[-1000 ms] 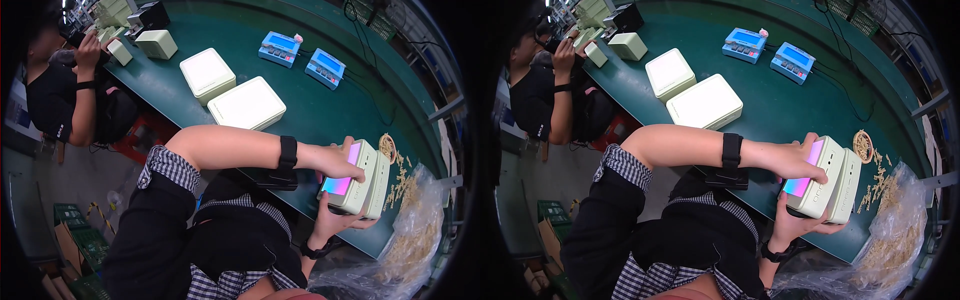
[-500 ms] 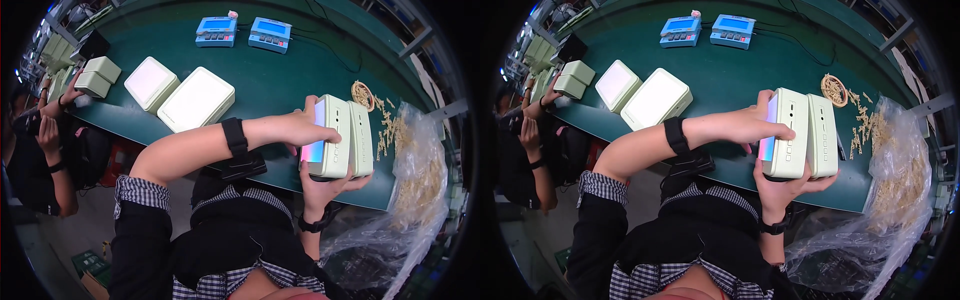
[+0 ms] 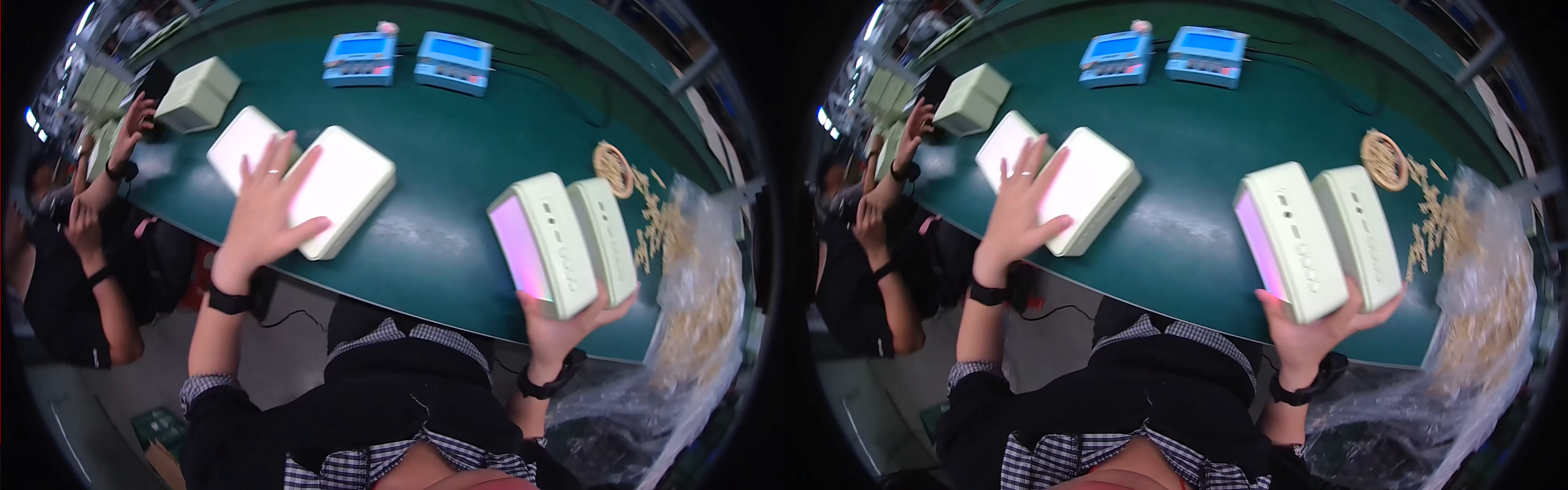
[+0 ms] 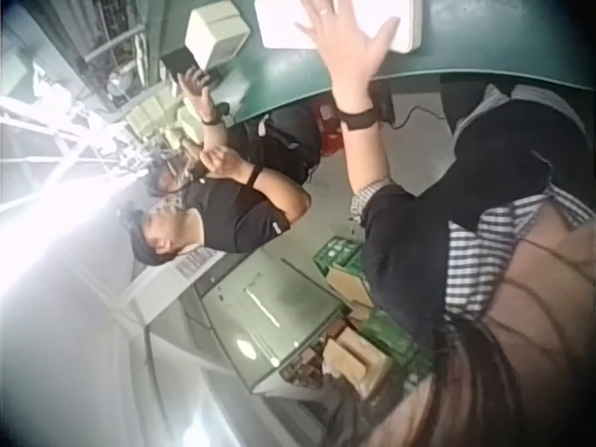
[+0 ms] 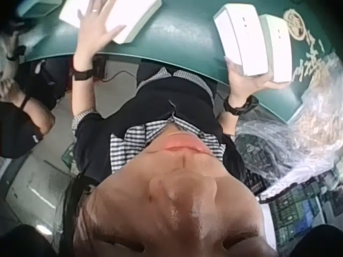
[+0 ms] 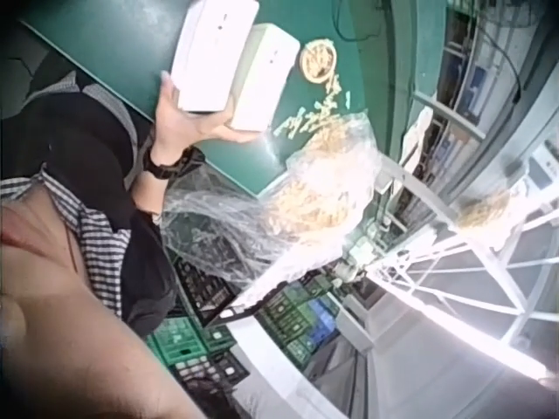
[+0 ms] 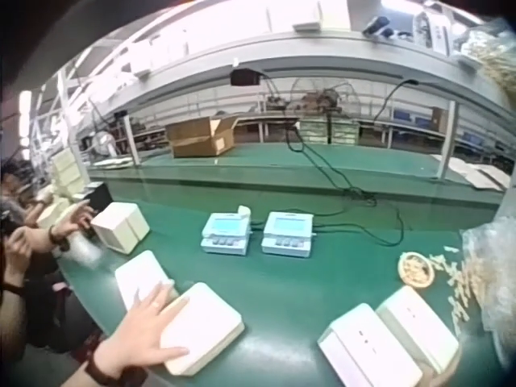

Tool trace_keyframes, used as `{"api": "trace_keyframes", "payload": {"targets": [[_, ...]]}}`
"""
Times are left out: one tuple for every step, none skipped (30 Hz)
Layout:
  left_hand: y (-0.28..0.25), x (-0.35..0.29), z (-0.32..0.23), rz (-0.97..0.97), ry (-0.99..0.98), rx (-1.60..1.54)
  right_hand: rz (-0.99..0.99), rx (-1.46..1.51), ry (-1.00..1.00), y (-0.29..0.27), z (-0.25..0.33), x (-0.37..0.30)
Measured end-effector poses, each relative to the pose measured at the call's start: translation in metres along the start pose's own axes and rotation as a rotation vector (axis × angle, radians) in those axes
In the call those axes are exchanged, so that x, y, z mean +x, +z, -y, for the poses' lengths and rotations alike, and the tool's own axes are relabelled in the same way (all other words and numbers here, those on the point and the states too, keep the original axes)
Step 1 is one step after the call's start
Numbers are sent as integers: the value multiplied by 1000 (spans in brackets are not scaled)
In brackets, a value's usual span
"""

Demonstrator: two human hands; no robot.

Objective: The person attaches decorative logos to speakers, presses the front panels to activate the lights, and tests the buttons on the side. They then move the speakers aside, pick up more logos from a tray, and repeat the process for several more units.

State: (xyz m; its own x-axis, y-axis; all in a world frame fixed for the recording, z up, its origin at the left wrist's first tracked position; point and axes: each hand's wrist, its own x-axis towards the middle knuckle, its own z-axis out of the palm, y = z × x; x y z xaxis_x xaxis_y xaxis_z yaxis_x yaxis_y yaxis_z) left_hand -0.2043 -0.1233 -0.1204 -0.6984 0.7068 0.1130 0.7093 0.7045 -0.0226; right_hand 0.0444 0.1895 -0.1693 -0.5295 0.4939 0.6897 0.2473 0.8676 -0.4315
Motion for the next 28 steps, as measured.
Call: {"api": "trace_keyframes", "payload": {"targets": [[4,1,-6,-25,-7,-51,18,19,-9,1,-3,0],[6,3,-20,-53,-29,-94,11,8,-2,1,-6,-1],[8,4,-35,-100,-56,-154,2,-5,4,0,-10,0],[9,6,-49,-150,-82,-215,-8,-19,10,0,-12,1],[8,11,-64,-151,-107,-205,2,3,-2,-2,-13,1],[9,16,-75,-150,1,-342,-13,3,0,-3,-14,-1],[7,16,-78,-151,115,-480,-30,-3,4,-4,-14,-3],[6,21,-74,-159,115,-486,-57,-27,9,-6,-17,-3],[-1,29,-65,-224,0,-384,-63,-37,2,-8,-19,-1],[-8,39,-53,-286,-111,-284,-74,-39,-84,-14,-20,4],[-11,47,-42,-341,-209,-189,-84,-53,-160,-25,-20,6],[-8,46,-22,-256,-422,-209,-92,-69,-235,-37,-21,8],[-3,44,-3,-162,-620,-233,-104,-111,-226,-49,-24,11],[1,37,4,-98,-686,-91,-111,-152,-295,-58,-30,18],[9,36,8,-42,-732,48,-124,-209,-359,-65,-37,28],[8,34,11,-31,-719,53,-130,-252,-416,-72,-43,40],[6,29,14,-15,-711,61,-155,-305,-427,-81,-49,55],[8,25,17,-16,-676,52,-178,-350,-444,-86,-60,72],[9,20,21,-40,-608,49,-231,-377,-438,-85,-77,89],[10,16,22,-65,-544,47,-284,-401,-433,-81,-98,109],[12,15,21,-67,-515,36,-361,-396,-374,-73,-129,129],[5,13,18,-49,-361,0,-439,-378,-313,-62,-162,153],[-3,8,16,-31,-214,-38,-395,-398,-228,-56,-181,181],[-6,5,14,-13,-69,-74,-350,-413,-142,-47,-201,210],[-8,2,11,-12,-64,-68,-396,-449,-61,-30,-233,235],[-6,2,8,-39,-39,-153,-442,-495,18,-9,-259,254],[-10,-2,3,-76,-25,-225,-471,-534,129,13,-269,273],[-9,-3,-1,-105,-13,-300,-487,-574,240,42,-274,288]]}}
